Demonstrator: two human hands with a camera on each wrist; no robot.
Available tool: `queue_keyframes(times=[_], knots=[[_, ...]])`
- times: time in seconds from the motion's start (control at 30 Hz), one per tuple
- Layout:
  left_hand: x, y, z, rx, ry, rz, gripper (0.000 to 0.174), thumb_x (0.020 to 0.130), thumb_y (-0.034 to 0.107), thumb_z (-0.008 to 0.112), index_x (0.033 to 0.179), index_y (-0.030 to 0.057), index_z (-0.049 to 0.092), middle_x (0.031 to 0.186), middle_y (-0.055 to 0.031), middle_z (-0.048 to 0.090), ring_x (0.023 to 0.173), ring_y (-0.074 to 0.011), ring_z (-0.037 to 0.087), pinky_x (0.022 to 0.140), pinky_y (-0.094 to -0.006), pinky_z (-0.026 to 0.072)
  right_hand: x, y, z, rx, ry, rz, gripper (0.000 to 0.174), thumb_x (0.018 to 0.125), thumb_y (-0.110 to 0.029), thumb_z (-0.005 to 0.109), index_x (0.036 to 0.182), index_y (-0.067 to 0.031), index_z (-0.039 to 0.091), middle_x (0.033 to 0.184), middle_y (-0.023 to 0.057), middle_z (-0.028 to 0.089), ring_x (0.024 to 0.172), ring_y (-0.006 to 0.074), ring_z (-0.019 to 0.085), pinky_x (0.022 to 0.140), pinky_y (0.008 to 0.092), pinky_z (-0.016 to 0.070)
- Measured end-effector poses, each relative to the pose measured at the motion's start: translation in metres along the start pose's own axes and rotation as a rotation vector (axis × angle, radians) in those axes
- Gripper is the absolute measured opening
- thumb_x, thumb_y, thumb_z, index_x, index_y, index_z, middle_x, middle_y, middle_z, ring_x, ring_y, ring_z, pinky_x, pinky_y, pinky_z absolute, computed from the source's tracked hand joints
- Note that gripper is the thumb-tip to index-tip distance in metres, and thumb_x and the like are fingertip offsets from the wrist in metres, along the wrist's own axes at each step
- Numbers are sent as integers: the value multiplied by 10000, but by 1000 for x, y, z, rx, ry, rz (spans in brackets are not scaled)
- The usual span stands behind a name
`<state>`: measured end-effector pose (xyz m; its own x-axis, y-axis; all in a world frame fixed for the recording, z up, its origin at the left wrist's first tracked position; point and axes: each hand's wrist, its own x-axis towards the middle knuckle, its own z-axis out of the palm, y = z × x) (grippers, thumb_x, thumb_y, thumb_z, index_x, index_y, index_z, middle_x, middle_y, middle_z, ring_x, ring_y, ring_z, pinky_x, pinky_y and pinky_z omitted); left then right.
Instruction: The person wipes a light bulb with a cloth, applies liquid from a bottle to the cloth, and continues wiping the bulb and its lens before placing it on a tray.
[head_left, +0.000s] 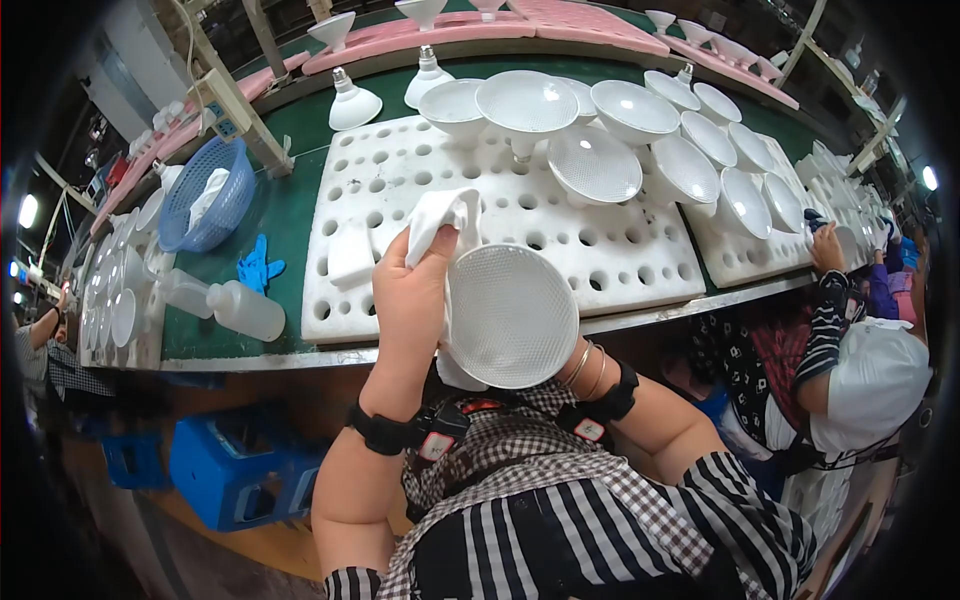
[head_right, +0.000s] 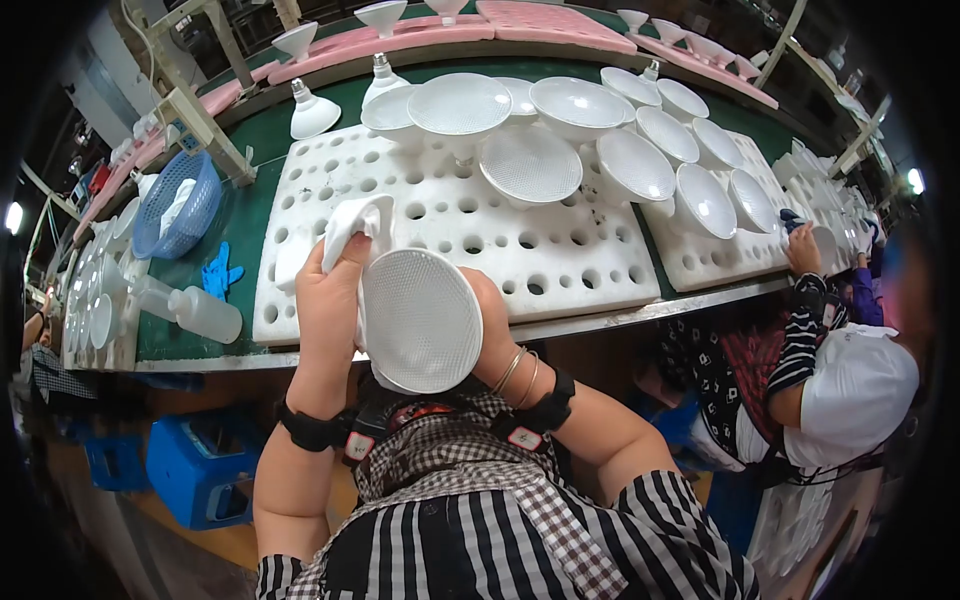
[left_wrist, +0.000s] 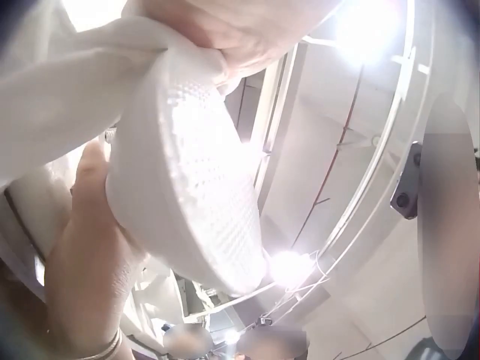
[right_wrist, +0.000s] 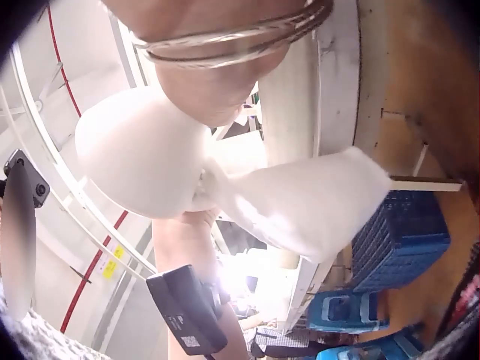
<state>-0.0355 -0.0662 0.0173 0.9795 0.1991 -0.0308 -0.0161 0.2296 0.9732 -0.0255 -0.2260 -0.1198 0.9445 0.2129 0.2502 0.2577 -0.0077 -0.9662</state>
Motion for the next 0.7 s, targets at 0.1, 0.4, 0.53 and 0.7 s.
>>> queue_keyframes(times=[0.1, 0.4, 0.53, 0.7], knots=[[3, 6, -4, 53, -67, 55, 273, 950, 185, 679, 1141, -9, 683, 880, 19, 650, 749, -27, 527, 646, -193, 415, 2, -24, -1, 228, -136, 7, 345, 790, -148, 757, 1078, 14, 656, 990, 146, 710, 894, 265, 685, 795, 361, 535], [5, 17, -11, -164, 73, 220, 265, 972, 213, 653, 1110, -12, 674, 901, 5, 670, 769, -41, 577, 670, -207, 462, 24, -25, -23, -83, -314, -106, 409, 757, -169, 793, 1114, -18, 662, 1002, 151, 712, 901, 262, 698, 798, 351, 546], [-34, 12, -23, -51, -66, 296, 240, 908, 188, 695, 1066, 8, 688, 1115, -102, 682, 996, -177, 653, 864, -310, 507, 24, -23, -11, 89, -215, -49, 345, 793, -144, 751, 1104, -26, 662, 1018, 135, 710, 920, 234, 694, 821, 342, 544], [-40, 22, 2, 1035, -427, 894, 342, 702, 157, 754, 1038, 95, 735, 1416, -188, 511, 1261, -471, 482, 1089, -578, 300, 22, -44, -5, -33, -141, -207, 295, 807, -123, 723, 1087, -50, 663, 1042, 113, 702, 966, 214, 688, 859, 340, 542]])
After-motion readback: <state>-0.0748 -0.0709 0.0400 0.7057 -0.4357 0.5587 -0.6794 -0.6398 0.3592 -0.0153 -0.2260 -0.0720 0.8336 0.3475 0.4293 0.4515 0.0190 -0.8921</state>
